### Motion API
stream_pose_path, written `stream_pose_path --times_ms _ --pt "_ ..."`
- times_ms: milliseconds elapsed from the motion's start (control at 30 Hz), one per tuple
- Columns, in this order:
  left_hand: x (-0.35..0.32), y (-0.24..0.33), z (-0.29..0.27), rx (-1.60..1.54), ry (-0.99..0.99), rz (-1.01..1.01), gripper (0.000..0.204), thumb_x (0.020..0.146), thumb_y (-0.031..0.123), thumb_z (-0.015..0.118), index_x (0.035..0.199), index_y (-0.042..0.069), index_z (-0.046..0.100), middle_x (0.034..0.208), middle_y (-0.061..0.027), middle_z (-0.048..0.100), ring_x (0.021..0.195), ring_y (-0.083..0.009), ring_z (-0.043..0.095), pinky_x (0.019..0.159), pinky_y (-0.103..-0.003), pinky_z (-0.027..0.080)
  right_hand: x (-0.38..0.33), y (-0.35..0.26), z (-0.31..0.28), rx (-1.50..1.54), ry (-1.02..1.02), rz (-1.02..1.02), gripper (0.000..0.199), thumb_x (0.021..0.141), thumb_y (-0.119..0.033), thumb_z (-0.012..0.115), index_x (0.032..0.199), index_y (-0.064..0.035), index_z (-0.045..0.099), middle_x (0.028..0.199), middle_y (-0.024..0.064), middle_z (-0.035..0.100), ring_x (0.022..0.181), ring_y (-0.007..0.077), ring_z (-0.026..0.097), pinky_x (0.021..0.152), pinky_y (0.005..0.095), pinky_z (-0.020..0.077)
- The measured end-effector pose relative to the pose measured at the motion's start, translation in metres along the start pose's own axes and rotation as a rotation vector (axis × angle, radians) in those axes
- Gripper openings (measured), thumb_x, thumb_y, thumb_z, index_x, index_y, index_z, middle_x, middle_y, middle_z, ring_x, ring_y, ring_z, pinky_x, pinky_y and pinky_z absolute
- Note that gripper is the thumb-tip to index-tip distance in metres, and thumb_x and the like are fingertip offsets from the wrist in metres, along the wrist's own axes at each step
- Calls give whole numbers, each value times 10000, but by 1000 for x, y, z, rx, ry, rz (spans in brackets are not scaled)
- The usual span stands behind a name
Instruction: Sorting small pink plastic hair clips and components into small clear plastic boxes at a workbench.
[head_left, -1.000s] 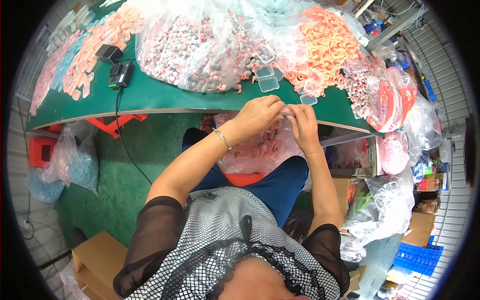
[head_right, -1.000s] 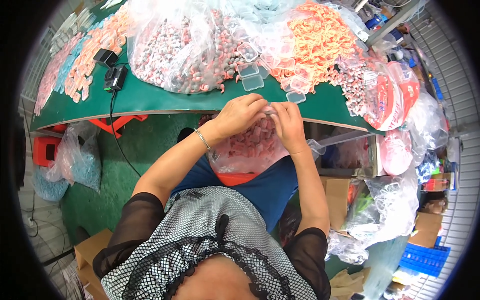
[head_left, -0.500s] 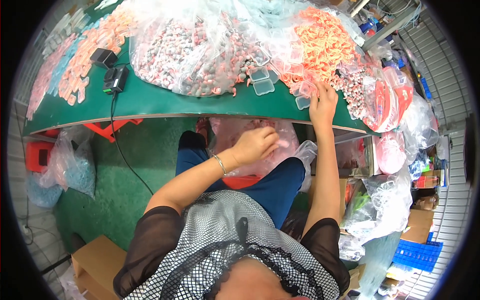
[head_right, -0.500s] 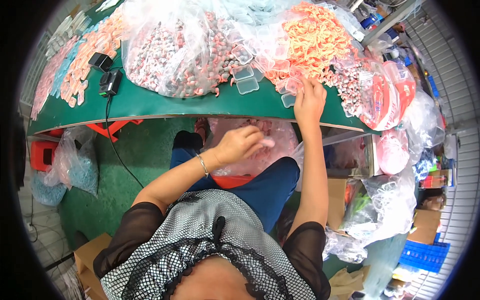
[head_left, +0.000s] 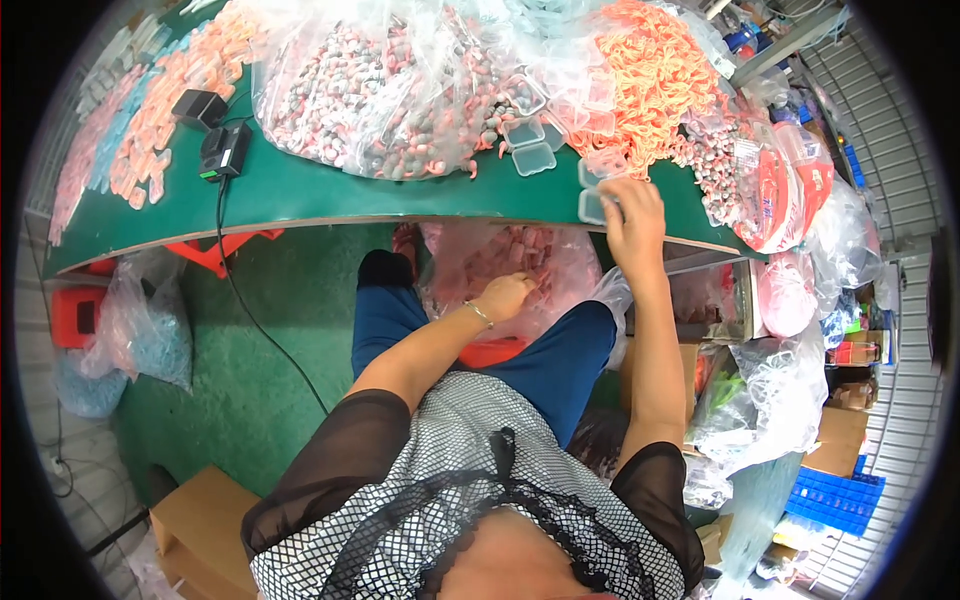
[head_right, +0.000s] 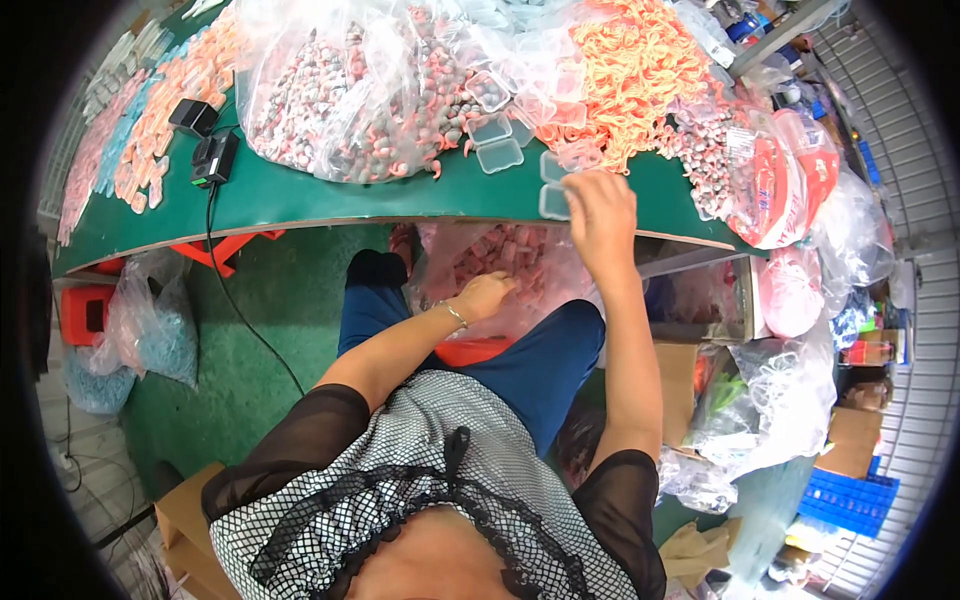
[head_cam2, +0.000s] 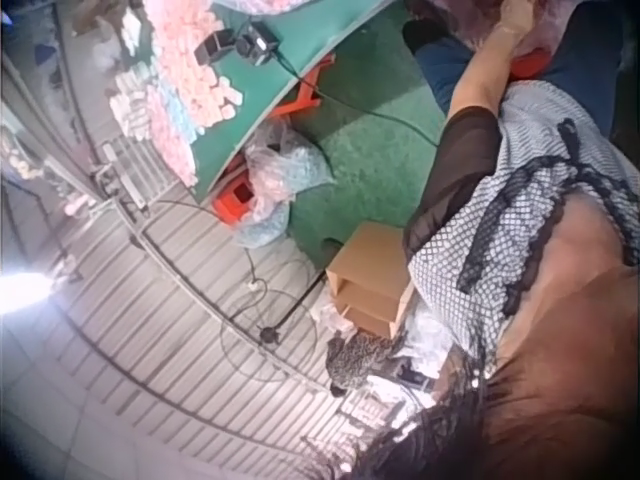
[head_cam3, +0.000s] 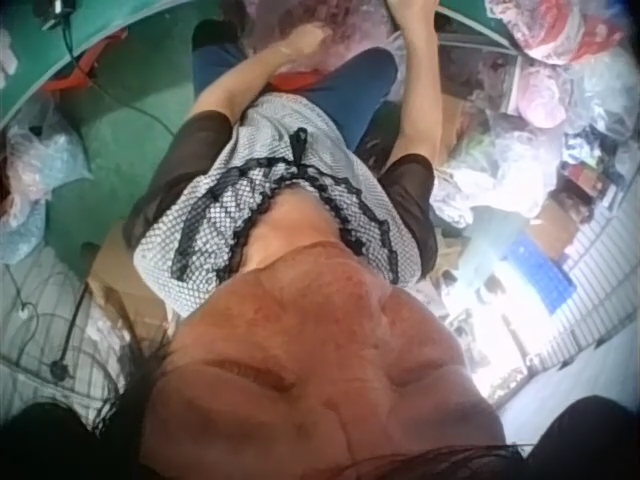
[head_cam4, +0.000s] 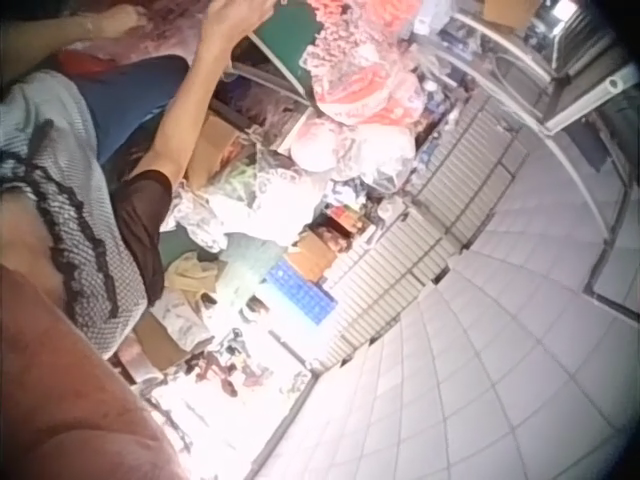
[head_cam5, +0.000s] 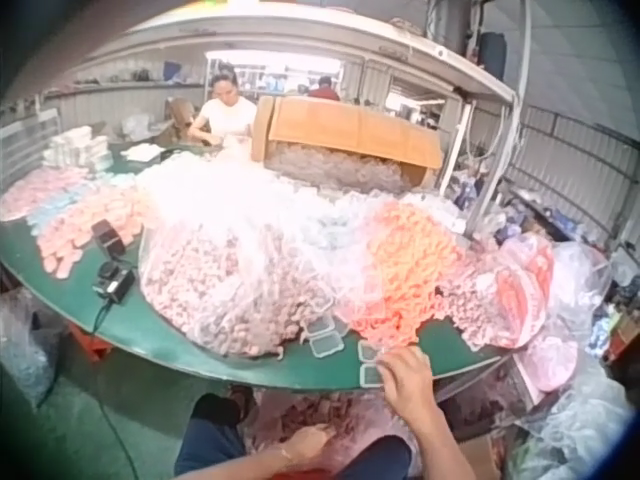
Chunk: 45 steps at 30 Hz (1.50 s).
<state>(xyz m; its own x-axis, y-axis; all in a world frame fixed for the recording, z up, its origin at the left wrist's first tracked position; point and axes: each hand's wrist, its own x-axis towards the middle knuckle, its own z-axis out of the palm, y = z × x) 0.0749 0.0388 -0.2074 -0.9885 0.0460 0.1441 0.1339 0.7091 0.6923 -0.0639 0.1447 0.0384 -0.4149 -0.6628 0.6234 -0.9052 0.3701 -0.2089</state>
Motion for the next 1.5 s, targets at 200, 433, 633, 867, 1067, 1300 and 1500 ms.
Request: stream_pose_path --times_ms 200,433,633,867,1067,1300,1500 --pt "2 32 -40 -179 65 72 209 822 61 618 1024 53 672 1056 -120 639 955 -338 646 817 -425 537 -9 -21 10 7 -98 -21 160 793 -64 690 948 -99 669 929 66 640 909 267 601 819 385 435" --pt "-1 103 -181 -124 426 224 174 790 33 667 961 59 689 990 -107 657 860 -304 667 733 -367 554 -1 -13 16 130 -156 129 161 804 -53 677 964 -60 678 945 106 650 923 312 618 800 397 488" --pt "11 86 -239 410 566 -105 224 829 114 671 1050 99 643 919 -104 629 802 -324 664 637 -417 532 -7 -8 3 200 -189 120 269 756 -158 758 1000 -66 690 1008 110 630 986 305 590 850 407 469" --pt "31 65 -235 669 461 -260 180 823 132 643 1000 103 654 905 -114 630 710 -322 677 599 -439 540 -10 -3 5 131 -210 70 323 740 -213 781 1021 -83 687 1030 93 618 997 294 578 851 409 448" --pt "28 65 -228 601 595 -177 123 820 112 599 920 97 671 885 -113 633 702 -328 675 592 -440 540 -7 -3 10 171 -213 74 303 760 -140 764 1027 -31 669 1018 126 619 980 319 585 847 393 472" --pt "29 69 -231 399 611 -25 107 842 95 626 935 83 677 873 -107 635 730 -328 660 619 -411 528 -17 14 -3 263 37 179 196 782 -82 728 970 -47 686 993 111 637 944 293 615 816 376 493" --pt "30 72 -236 319 428 -8 89 835 90 651 913 68 687 867 -113 624 757 -331 644 673 -424 521 -25 67 -15 156 196 334 139 805 -24 677 941 -41 700 914 118 666 779 249 651 713 344 521"
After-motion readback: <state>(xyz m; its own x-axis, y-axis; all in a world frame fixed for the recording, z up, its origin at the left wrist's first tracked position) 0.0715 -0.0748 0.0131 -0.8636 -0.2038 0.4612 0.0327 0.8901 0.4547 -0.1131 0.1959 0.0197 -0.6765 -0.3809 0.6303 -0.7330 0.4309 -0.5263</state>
